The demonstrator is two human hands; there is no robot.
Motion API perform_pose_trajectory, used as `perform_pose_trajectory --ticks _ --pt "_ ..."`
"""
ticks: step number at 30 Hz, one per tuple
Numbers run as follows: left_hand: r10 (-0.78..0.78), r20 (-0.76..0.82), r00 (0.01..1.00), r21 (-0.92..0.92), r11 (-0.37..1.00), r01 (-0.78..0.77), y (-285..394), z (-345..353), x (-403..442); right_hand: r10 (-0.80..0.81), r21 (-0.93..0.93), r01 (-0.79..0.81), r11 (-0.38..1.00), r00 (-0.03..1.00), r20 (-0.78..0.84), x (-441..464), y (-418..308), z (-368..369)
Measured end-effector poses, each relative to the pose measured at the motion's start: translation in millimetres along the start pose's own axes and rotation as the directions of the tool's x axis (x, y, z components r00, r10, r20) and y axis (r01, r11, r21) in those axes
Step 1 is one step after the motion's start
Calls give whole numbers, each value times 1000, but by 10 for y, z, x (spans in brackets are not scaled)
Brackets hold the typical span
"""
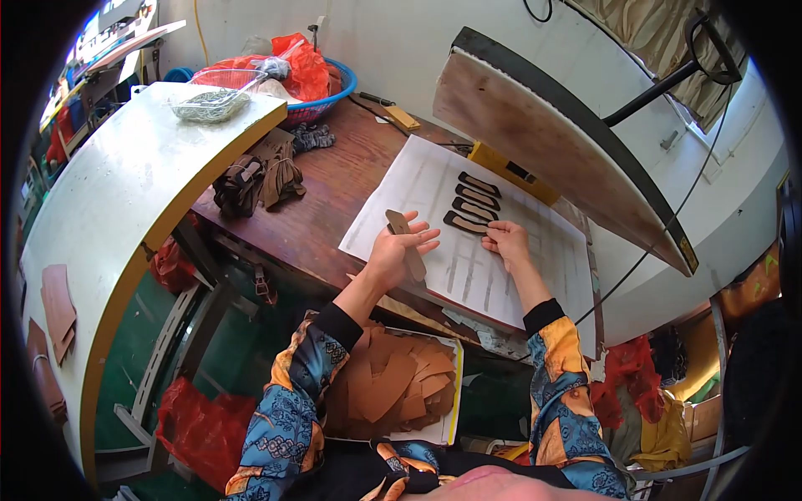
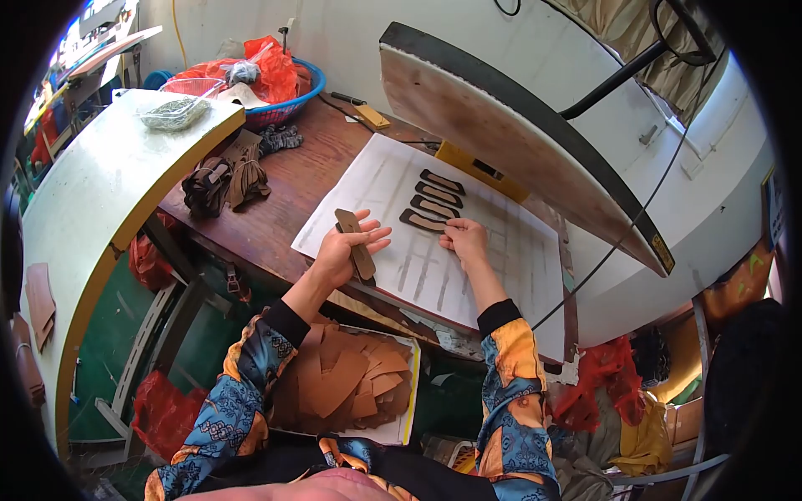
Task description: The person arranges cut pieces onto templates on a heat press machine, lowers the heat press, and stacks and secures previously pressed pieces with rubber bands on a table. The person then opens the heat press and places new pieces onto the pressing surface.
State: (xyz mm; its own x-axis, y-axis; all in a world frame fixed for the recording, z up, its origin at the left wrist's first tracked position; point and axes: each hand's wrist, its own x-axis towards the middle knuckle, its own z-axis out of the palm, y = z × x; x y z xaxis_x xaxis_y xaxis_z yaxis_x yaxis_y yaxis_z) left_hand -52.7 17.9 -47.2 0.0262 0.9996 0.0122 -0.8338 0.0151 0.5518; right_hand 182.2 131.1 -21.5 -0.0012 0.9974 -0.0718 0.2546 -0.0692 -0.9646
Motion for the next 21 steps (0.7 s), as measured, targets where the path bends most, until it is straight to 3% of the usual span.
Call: perform_pose_trajectory --ticks 2,3,5,6,9,10,13,15,19,21 --pt "-7 2 1000 -2 1000 7 -8 -2 8 24 -150 -17 989 999 44 8 -18 -5" --pt "-23 25 999 7 1000 22 -11 -13 3 -159 -430 140 892 987 -8 -55 -48 14" --pt "-54 75 996 32 998 52 -4 -16 10 -518 -854 310 418 854 57 -275 -232 41" --pt "-77 101 992 79 994 69 -11 -7 14 -506 -794 360 490 859 77 -391 -350 101" --pt "-191 200 961 276 952 132 7 21 19 -583 -225 657 719 747 318 -491 -392 438" --pt "-173 159 972 302 946 119 13 113 -30 -536 -233 629 742 765 357 -588 -483 534" --pt "-219 230 948 514 855 73 -30 48 41 -383 -228 529 818 795 470 -776 -745 671" --pt "-156 235 959 521 854 11 -54 81 6 -265 -198 426 883 800 539 -766 -778 659" --pt "-72 251 965 655 747 -115 41 306 -167 -169 -77 245 966 833 527 -826 -797 414" --pt "-129 218 968 664 746 -50 25 310 -128 -156 -44 207 977 843 514 -835 -763 272"
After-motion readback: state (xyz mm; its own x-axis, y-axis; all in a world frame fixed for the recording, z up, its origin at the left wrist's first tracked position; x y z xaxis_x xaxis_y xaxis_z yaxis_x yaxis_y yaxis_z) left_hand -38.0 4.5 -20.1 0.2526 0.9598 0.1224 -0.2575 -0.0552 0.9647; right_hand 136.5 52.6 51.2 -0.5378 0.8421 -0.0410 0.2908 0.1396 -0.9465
